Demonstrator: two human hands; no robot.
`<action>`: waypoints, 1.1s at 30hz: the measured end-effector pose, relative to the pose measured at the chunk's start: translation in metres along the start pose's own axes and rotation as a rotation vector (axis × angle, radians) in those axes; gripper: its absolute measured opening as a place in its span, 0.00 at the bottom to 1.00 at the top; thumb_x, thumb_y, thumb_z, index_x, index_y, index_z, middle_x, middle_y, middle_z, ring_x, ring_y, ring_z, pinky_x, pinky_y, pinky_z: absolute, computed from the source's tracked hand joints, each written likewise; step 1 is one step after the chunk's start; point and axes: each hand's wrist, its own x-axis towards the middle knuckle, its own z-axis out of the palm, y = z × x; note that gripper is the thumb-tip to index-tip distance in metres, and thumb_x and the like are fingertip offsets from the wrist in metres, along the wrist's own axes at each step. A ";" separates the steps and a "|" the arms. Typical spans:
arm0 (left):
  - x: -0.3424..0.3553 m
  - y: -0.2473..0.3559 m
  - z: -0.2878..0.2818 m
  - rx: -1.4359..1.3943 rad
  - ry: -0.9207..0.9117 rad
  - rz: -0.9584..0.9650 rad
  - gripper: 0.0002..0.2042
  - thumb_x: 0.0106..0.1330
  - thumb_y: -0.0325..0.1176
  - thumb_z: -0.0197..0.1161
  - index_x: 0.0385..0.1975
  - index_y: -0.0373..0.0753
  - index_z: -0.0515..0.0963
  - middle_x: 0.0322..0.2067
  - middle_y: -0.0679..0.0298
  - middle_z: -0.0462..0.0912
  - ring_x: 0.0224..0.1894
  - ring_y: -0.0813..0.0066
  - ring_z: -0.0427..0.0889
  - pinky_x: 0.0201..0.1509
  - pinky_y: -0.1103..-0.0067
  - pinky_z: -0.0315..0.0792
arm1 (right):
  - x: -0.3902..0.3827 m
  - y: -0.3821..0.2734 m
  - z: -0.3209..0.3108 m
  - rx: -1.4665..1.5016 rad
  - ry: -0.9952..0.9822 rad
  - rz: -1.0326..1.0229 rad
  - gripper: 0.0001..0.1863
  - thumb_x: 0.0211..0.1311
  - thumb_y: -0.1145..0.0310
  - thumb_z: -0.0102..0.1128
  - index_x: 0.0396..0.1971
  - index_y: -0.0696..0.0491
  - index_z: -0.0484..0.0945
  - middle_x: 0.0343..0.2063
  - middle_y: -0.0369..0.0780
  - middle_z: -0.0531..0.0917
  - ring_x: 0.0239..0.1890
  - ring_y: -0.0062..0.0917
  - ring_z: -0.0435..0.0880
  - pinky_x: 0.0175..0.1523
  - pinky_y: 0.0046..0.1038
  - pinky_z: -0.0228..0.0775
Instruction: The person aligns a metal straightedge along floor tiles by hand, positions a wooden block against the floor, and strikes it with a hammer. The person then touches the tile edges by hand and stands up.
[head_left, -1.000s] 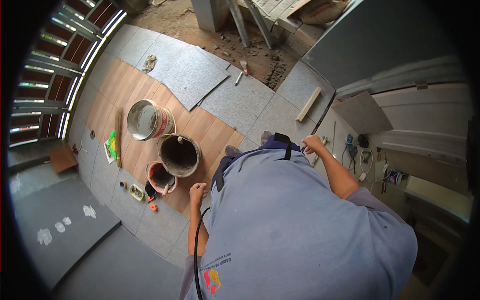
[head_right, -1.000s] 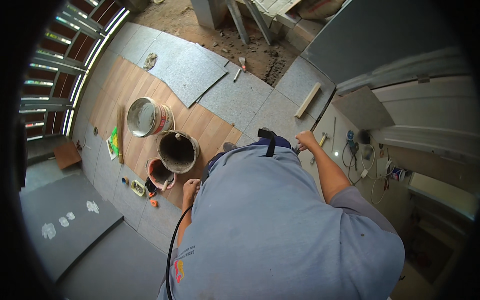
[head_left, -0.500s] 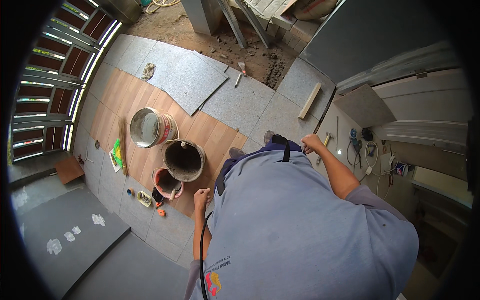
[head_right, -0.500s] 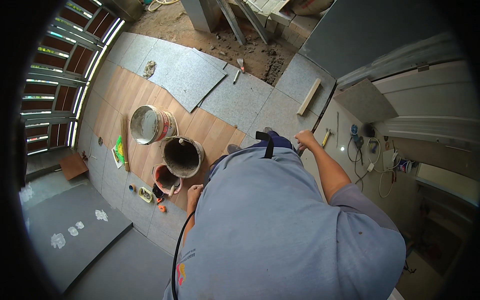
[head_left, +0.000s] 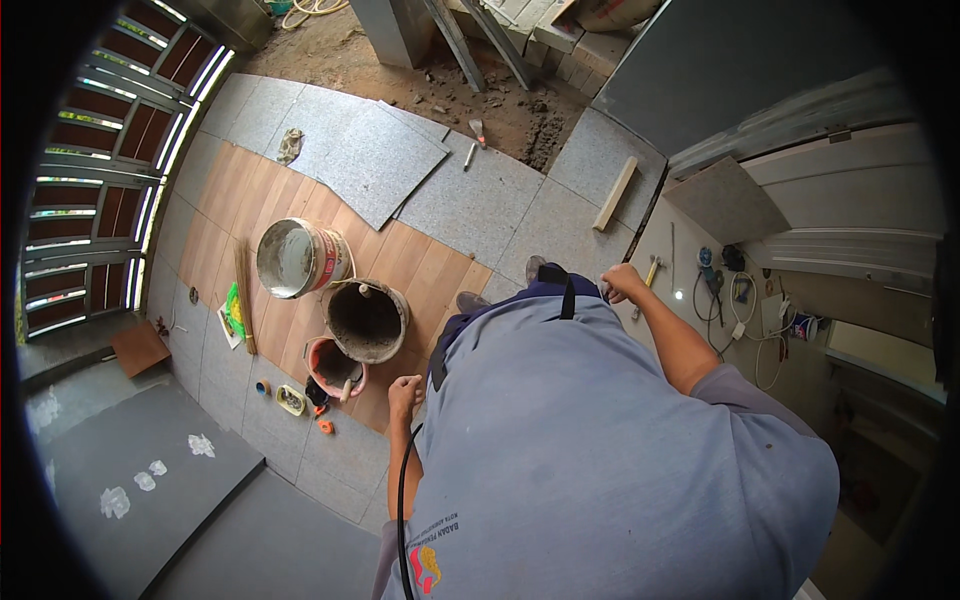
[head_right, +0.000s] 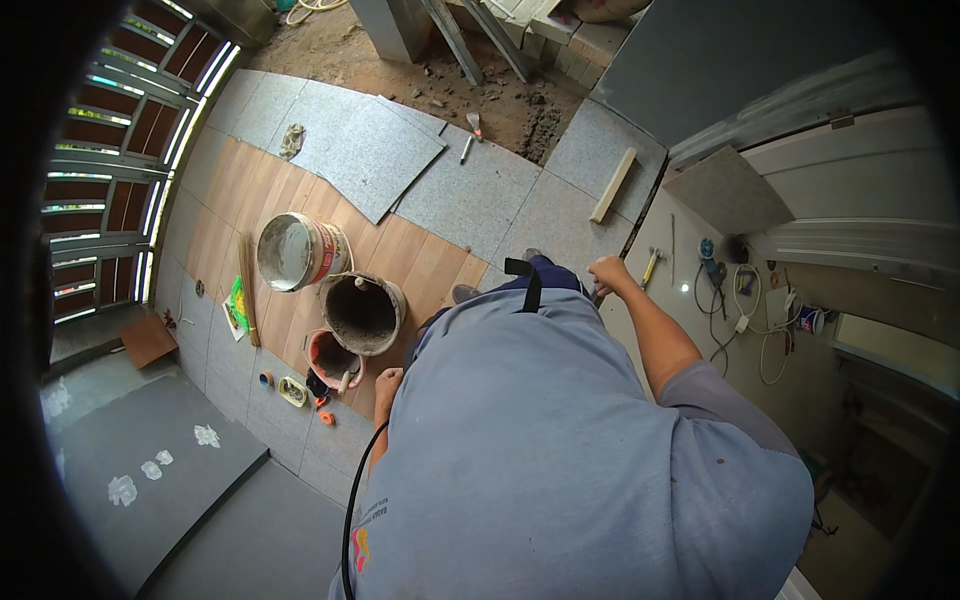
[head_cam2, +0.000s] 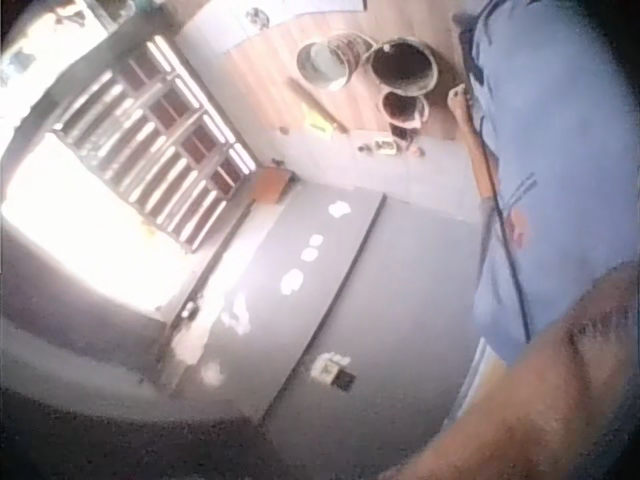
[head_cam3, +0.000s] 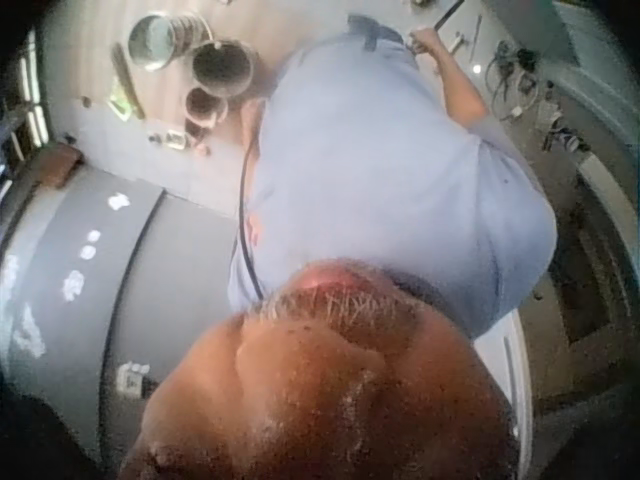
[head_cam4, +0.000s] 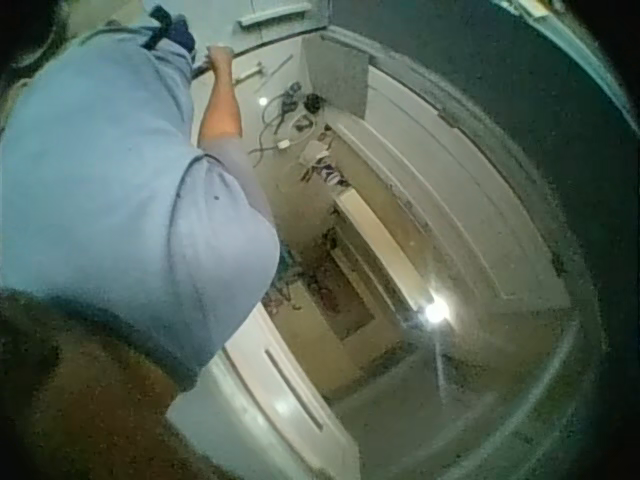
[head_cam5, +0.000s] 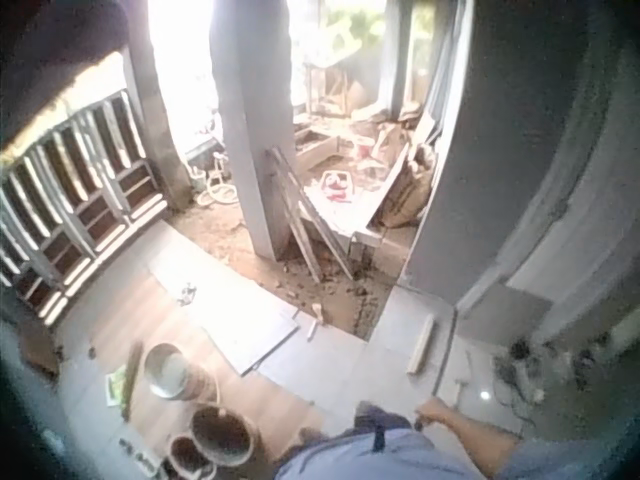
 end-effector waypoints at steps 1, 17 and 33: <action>-0.001 0.002 0.001 0.000 0.001 0.002 0.10 0.62 0.35 0.67 0.34 0.34 0.81 0.24 0.67 0.79 0.22 0.80 0.76 0.23 0.83 0.72 | 0.001 0.000 -0.001 -0.005 -0.014 0.006 0.14 0.59 0.65 0.59 0.36 0.62 0.78 0.27 0.45 0.81 0.22 0.34 0.83 0.24 0.35 0.81; 0.006 -0.010 -0.001 0.018 -0.070 -0.039 0.12 0.61 0.38 0.69 0.34 0.34 0.79 0.21 0.66 0.78 0.18 0.81 0.74 0.20 0.84 0.70 | -0.001 -0.012 -0.005 -0.008 -0.009 -0.024 0.14 0.59 0.66 0.59 0.37 0.63 0.78 0.27 0.45 0.81 0.20 0.32 0.83 0.24 0.34 0.81; 0.003 -0.002 0.003 0.009 -0.103 -0.080 0.11 0.62 0.38 0.67 0.34 0.35 0.80 0.22 0.68 0.79 0.20 0.81 0.76 0.23 0.83 0.73 | 0.000 -0.002 -0.004 -0.027 0.002 0.002 0.14 0.59 0.66 0.59 0.36 0.63 0.78 0.27 0.47 0.82 0.20 0.33 0.82 0.25 0.36 0.82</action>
